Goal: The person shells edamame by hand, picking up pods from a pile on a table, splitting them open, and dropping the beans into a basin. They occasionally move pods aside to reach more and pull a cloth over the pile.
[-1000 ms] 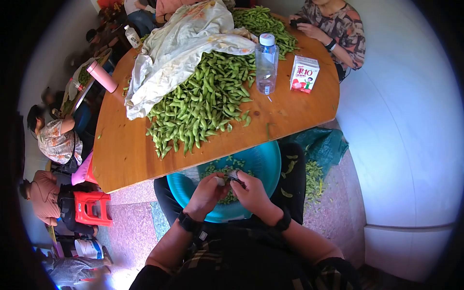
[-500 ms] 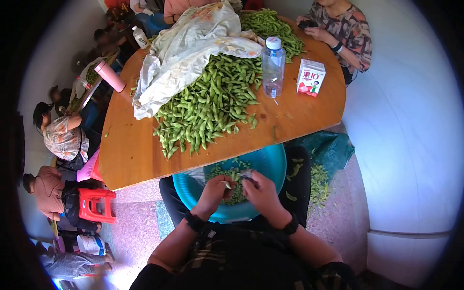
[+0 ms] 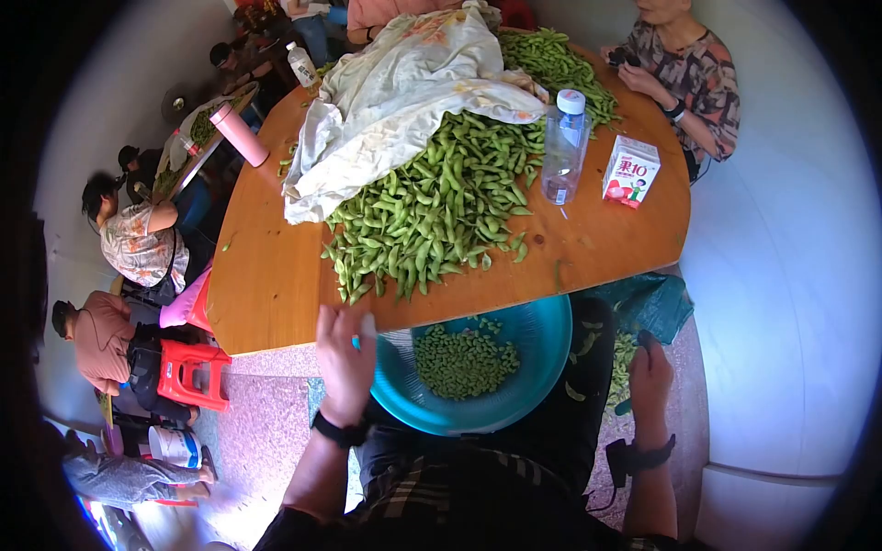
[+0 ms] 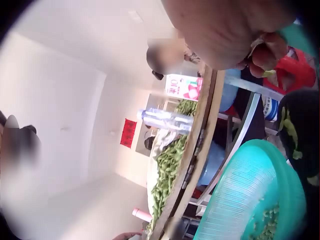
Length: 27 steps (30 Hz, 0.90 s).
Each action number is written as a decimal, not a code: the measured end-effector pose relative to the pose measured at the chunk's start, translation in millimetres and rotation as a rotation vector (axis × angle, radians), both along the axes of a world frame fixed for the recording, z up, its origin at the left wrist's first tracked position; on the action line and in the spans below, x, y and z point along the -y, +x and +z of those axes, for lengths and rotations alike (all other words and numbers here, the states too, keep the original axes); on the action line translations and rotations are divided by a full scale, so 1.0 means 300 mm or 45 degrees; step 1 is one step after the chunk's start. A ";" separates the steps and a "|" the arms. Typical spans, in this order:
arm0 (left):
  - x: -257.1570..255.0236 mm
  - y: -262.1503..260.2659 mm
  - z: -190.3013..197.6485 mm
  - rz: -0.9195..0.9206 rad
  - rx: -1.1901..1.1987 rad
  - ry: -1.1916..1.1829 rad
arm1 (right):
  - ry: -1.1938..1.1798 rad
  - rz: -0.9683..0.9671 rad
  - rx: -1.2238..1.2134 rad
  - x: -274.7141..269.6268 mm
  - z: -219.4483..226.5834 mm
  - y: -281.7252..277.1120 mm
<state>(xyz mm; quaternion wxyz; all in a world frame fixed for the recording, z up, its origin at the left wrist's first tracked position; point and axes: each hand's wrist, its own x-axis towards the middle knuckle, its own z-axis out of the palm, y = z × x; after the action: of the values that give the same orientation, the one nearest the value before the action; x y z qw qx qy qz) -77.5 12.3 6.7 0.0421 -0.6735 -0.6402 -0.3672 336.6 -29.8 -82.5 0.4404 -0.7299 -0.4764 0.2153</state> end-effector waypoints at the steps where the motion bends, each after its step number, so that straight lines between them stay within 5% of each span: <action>1: -0.039 -0.023 0.008 0.003 0.002 0.001 | -0.051 0.007 -0.035 0.011 0.002 0.016; 8: -0.121 -0.061 0.023 -0.067 -0.402 -0.169 | -0.154 0.396 -0.388 0.003 0.105 -0.212; 13: -0.117 -0.071 0.008 -0.111 -0.562 -0.221 | -0.006 0.771 -0.304 -0.056 0.274 -0.473; 18: -0.075 -0.042 0.056 -0.150 -0.363 -0.176 | 0.120 1.082 -0.360 -0.086 0.287 -0.586; 21: 0.005 0.048 0.024 -0.486 -0.001 -0.150 | -0.033 1.108 -0.547 -0.081 0.311 -0.602; 24: 0.075 0.169 -0.013 -0.587 0.634 -0.393 | -0.120 1.093 -0.586 -0.078 0.304 -0.600; 27: 0.085 0.206 -0.029 -0.656 0.488 -0.290 | -0.198 1.057 -0.692 -0.066 0.285 -0.590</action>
<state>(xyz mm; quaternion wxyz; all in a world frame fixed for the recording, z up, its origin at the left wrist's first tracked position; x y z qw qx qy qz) -15.6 -13.2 -2.0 -0.2485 -0.7323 -0.4821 -0.4118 159.5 -10.0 3.0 0.3698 -0.4271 -0.5773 0.5895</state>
